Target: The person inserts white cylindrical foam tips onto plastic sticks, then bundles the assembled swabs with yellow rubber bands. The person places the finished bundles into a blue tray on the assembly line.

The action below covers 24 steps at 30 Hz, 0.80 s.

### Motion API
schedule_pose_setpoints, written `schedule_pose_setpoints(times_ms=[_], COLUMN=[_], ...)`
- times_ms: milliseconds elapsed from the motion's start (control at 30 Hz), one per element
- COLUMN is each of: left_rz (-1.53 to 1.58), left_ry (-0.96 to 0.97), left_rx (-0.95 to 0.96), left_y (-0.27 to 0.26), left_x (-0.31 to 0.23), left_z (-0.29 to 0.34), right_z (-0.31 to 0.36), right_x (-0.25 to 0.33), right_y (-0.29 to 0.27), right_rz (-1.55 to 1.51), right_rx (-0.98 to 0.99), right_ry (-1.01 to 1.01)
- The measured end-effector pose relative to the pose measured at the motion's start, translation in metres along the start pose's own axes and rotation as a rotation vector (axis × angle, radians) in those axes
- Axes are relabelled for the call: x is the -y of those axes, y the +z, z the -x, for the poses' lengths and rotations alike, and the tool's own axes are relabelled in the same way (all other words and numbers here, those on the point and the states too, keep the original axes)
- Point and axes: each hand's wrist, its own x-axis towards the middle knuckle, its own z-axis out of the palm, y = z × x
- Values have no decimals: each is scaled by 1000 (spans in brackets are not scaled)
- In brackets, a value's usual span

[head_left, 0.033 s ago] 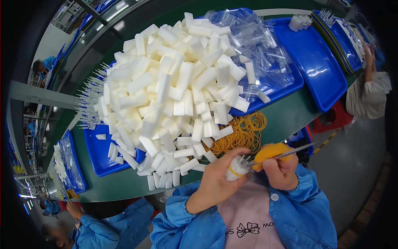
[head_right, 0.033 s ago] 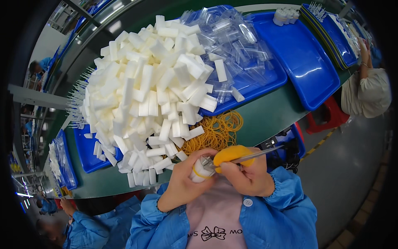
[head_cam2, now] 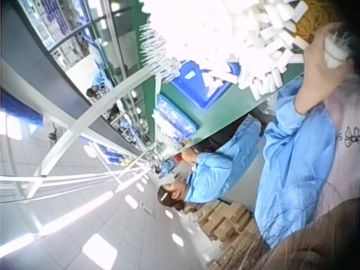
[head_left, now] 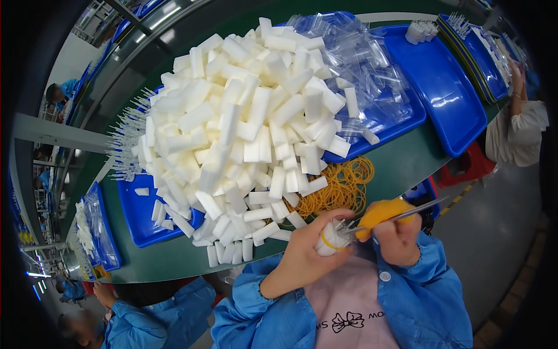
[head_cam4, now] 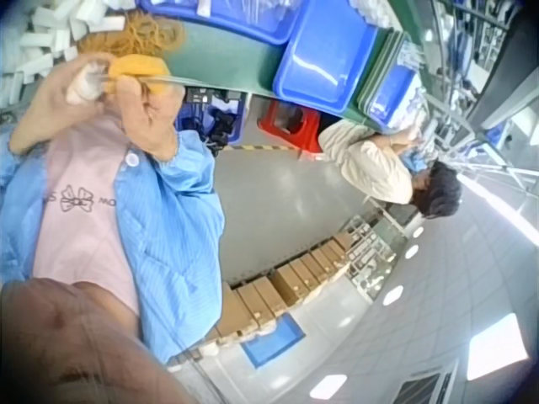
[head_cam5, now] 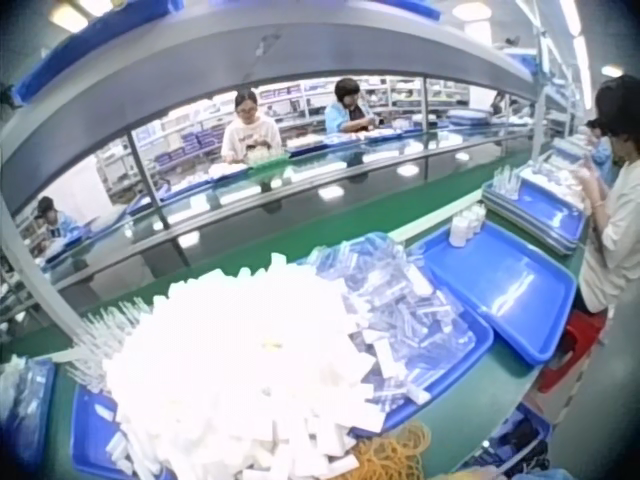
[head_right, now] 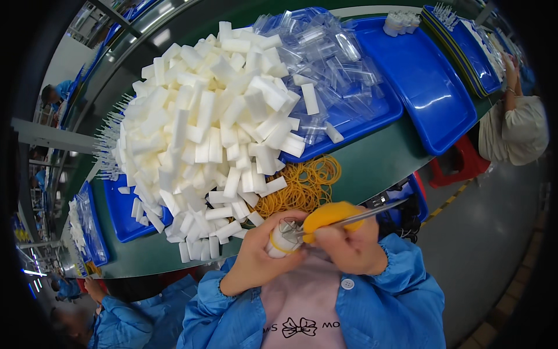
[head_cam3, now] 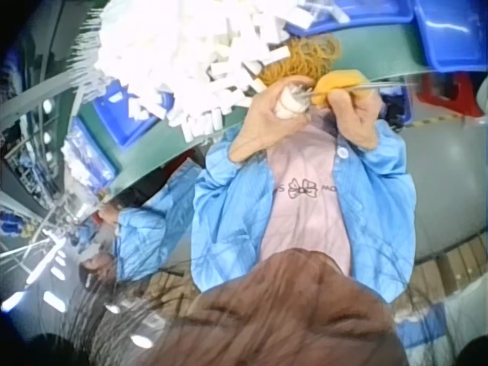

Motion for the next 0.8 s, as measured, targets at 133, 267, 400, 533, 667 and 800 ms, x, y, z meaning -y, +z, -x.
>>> schedule_pose_setpoints(times_ms=[133, 267, 400, 533, 667, 800], left_rz=[592, 1174, 1347, 1298, 1140, 975], left_ry=[-192, -183, -269, -269, -215, -263], left_rx=[186, 337, 247, 200, 111, 151], left_y=[-13, -19, -17, -16, -14, -15], left_x=[-12, 2, 2, 2, -4, 10], left_z=[4, 4, 2, 2, 5, 10], right_z=[-17, -39, -38, -39, -37, -26], right_x=[6, -5, -34, -38, -13, 32], right_y=[-26, -83, -119, -119, -93, -31], right_rz=[-98, 847, 1499, 1523, 1191, 776], right_rx=[-310, -329, -299, -309, -247, 218], right_ry=[29, -129, -229, -108, -68, -277])
